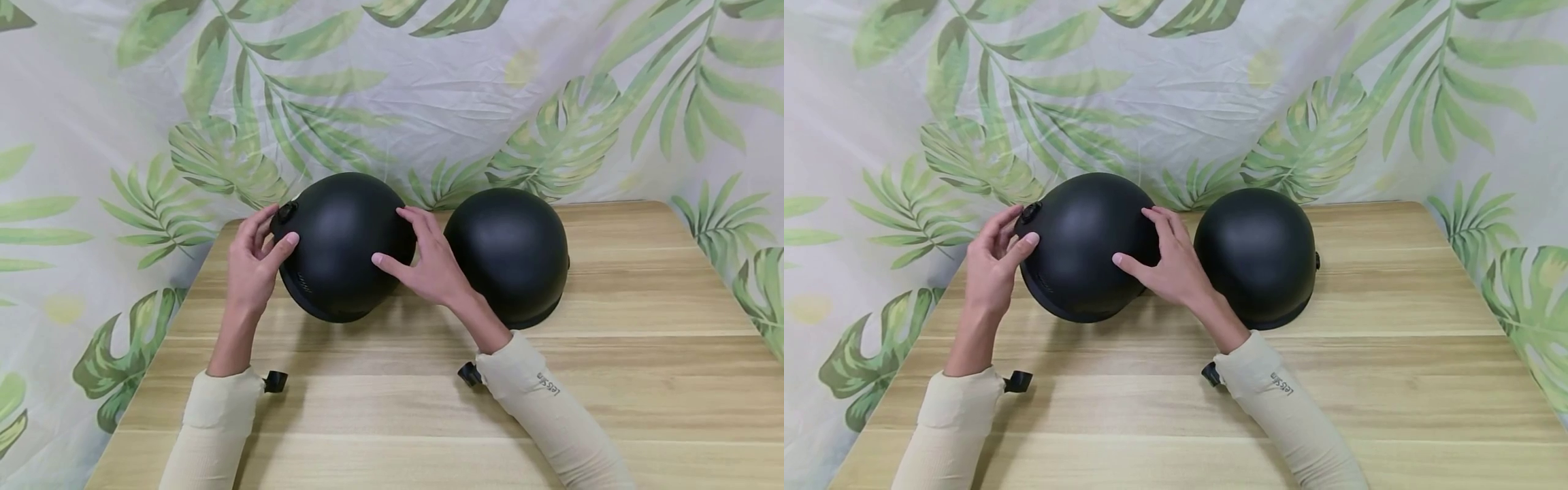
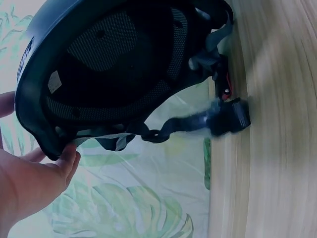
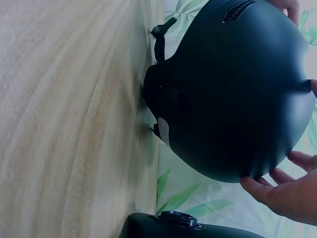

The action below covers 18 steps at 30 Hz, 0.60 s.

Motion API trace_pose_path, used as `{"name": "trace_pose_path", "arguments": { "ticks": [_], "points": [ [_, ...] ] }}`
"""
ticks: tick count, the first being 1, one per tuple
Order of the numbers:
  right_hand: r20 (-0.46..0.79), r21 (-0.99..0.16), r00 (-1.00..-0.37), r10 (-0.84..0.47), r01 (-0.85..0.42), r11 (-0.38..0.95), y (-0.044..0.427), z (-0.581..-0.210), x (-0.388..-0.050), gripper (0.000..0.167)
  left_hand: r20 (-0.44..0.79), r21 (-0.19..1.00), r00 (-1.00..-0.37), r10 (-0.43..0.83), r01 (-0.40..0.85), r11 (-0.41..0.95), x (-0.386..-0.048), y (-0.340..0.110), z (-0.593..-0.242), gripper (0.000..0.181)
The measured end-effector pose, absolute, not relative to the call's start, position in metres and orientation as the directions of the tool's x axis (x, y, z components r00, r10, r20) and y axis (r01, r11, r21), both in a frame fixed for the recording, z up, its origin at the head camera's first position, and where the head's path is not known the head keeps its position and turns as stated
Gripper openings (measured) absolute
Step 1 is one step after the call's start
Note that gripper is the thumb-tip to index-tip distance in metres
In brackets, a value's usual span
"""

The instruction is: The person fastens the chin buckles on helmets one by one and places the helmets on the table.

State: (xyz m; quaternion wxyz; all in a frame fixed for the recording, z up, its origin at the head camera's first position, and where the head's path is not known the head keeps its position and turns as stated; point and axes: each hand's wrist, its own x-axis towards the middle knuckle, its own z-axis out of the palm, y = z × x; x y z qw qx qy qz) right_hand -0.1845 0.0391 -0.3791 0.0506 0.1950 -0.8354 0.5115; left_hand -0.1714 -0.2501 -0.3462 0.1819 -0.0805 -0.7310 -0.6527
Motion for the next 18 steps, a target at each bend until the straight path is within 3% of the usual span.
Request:
{"name": "trace_pose_path", "arguments": {
  "ticks": [18],
  "points": [
    [0.254,-0.855,-0.935,-0.25,-0.337,0.395,0.0412,-0.3776,-0.1828,0.091,0.337,0.938,-0.937,-0.092,0.326,0.119,-0.1691,-0.2514,-0.3442,0.05]
  ]
}}
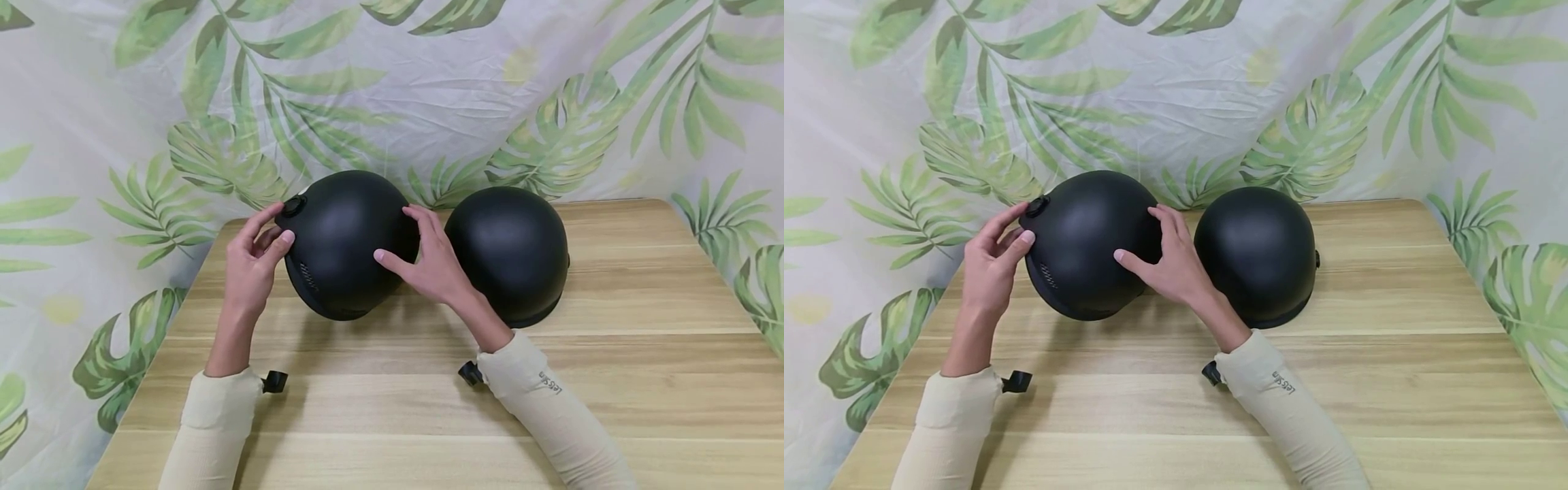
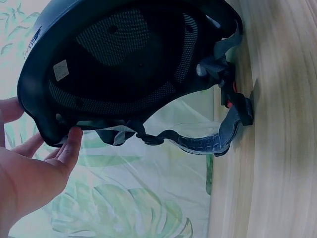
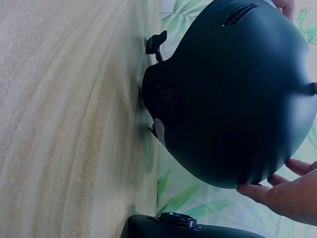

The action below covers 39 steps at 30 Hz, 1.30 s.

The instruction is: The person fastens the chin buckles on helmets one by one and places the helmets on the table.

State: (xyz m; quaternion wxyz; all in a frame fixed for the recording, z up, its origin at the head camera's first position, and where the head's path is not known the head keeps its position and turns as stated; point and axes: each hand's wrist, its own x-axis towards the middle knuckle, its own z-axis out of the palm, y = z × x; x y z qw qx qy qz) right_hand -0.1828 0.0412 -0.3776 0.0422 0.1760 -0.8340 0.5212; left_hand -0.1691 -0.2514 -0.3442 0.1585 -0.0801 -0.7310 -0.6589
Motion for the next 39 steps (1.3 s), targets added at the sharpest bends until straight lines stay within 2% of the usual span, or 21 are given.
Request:
{"name": "trace_pose_path", "arguments": {
  "ticks": [13,20,27,39],
  "points": [
    [0.253,-0.858,-0.932,-0.258,-0.34,0.386,0.036,-0.378,-0.179,0.098,0.376,0.921,-0.922,-0.093,0.36,0.151,-0.165,-0.248,-0.338,0.045],
    [0.239,-0.86,-0.94,-0.244,-0.322,0.396,0.035,-0.377,-0.177,0.099,0.326,0.934,-0.942,-0.078,0.308,0.184,-0.164,-0.246,-0.335,0.054],
    [0.223,-0.865,-0.944,-0.242,-0.307,0.397,0.035,-0.378,-0.177,0.1,0.318,0.935,-0.945,-0.075,0.299,0.192,-0.161,-0.244,-0.336,0.055],
    [0.366,-0.85,-0.907,-0.21,-0.417,0.321,0.038,-0.377,-0.181,0.079,0.344,0.926,-0.938,-0.046,0.33,0.182,-0.161,-0.243,-0.334,0.051]
  ]
}}
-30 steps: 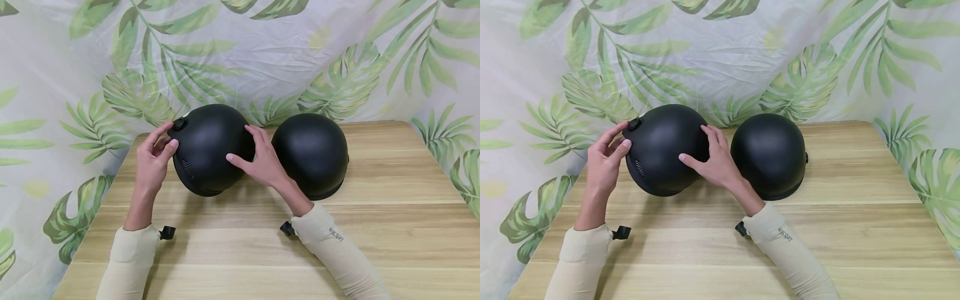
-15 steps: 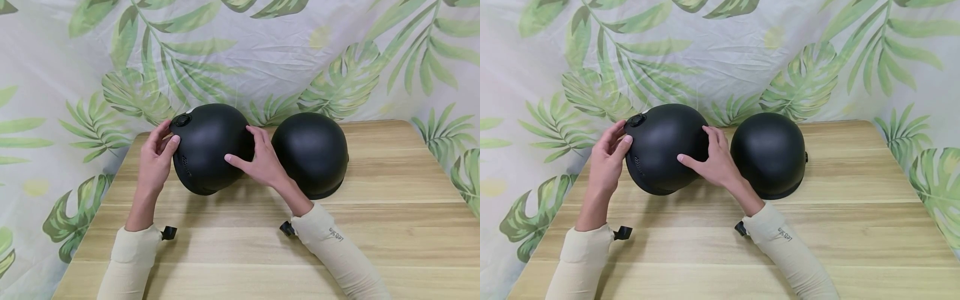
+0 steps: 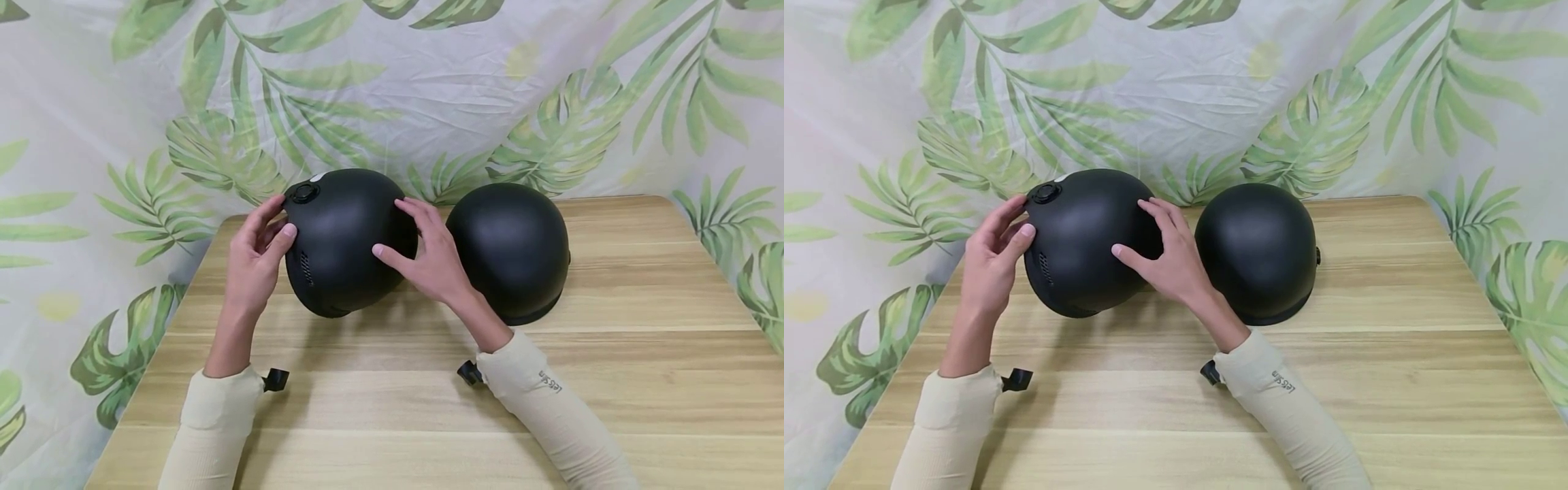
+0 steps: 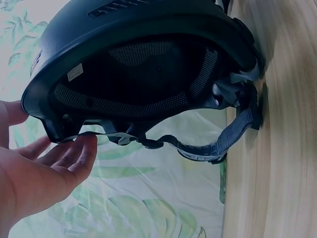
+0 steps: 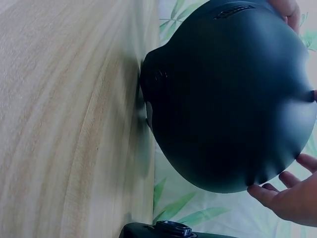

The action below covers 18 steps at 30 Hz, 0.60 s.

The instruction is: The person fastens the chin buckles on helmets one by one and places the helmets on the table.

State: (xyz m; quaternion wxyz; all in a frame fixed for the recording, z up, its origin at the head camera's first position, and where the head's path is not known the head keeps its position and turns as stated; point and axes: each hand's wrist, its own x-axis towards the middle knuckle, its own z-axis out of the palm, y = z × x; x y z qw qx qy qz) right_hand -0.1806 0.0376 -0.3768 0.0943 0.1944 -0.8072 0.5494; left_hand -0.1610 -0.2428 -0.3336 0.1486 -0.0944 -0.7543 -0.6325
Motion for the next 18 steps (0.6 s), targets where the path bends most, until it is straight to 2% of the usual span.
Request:
{"name": "trace_pose_path", "arguments": {
  "ticks": [5,10,18],
  "points": [
    [0.377,-0.856,-0.896,-0.233,-0.434,0.282,0.034,-0.376,-0.18,0.075,0.367,0.91,-0.929,-0.044,0.348,0.227,-0.16,-0.241,-0.331,0.05],
    [0.338,-0.882,-0.904,-0.261,-0.401,0.247,0.027,-0.38,-0.177,0.079,0.391,0.885,-0.921,-0.004,0.375,0.276,-0.159,-0.235,-0.331,0.047],
    [0.295,-0.889,-0.919,-0.26,-0.364,0.278,0.019,-0.386,-0.174,0.081,0.418,0.878,-0.907,0.055,0.418,0.233,-0.158,-0.227,-0.336,0.047]
  ]
}}
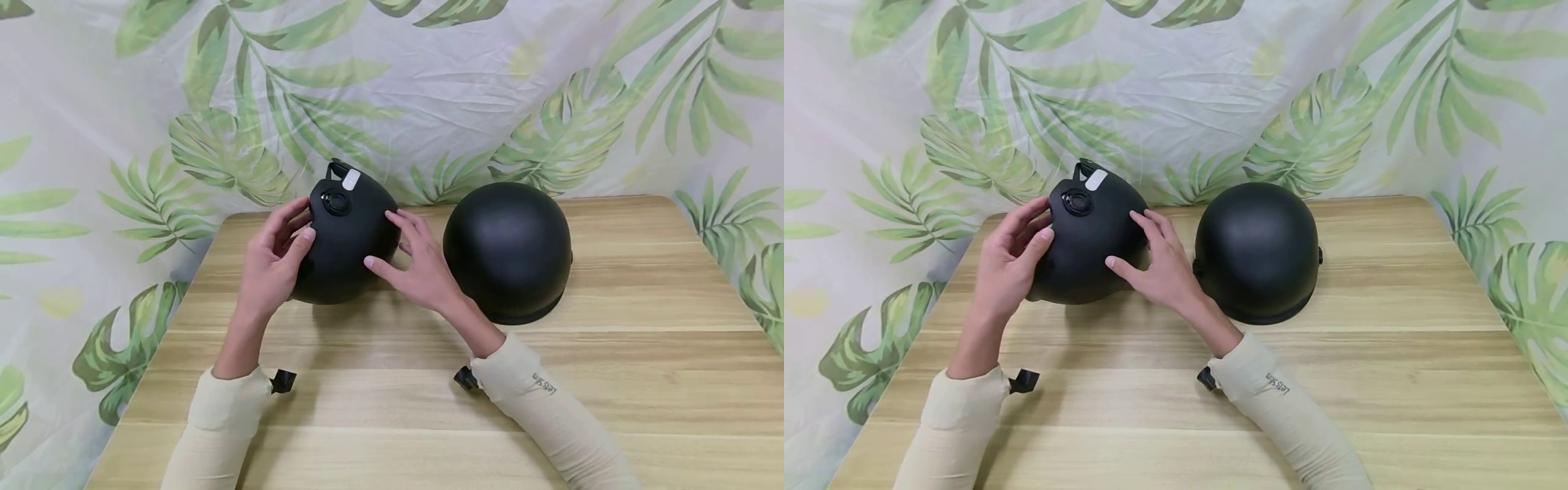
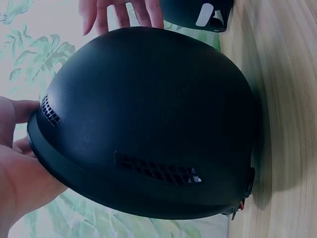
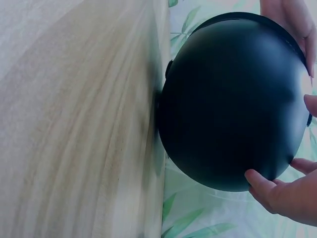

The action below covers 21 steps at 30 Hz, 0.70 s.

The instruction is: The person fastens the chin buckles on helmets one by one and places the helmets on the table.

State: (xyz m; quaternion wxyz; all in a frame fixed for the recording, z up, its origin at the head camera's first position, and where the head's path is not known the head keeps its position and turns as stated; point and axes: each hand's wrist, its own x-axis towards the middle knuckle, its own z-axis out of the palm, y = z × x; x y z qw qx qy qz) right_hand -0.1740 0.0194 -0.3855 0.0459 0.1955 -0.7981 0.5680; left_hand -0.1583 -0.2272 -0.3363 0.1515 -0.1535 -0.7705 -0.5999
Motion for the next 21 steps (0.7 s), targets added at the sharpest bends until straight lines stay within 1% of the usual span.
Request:
{"name": "trace_pose_path", "arguments": {
  "ticks": [7,12,16,21],
  "points": [
    [0.319,-0.877,-0.918,-0.236,-0.38,0.294,0.02,-0.384,-0.173,0.078,0.44,0.871,-0.89,0.118,0.455,0.183,-0.154,-0.222,-0.337,0.058],
    [0.316,-0.864,-0.922,-0.222,-0.376,0.334,0.021,-0.382,-0.173,0.077,0.452,0.864,-0.877,0.162,0.475,0.166,-0.152,-0.22,-0.337,0.062],
    [0.32,-0.853,-0.923,-0.215,-0.38,0.358,0.022,-0.38,-0.171,0.076,0.446,0.863,-0.876,0.185,0.476,0.172,-0.151,-0.217,-0.338,0.061],
    [0.336,-0.843,-0.918,-0.209,-0.392,0.367,0.025,-0.377,-0.17,0.073,0.431,0.853,-0.872,0.233,0.478,0.212,-0.15,-0.213,-0.34,0.062]
  ]
}}
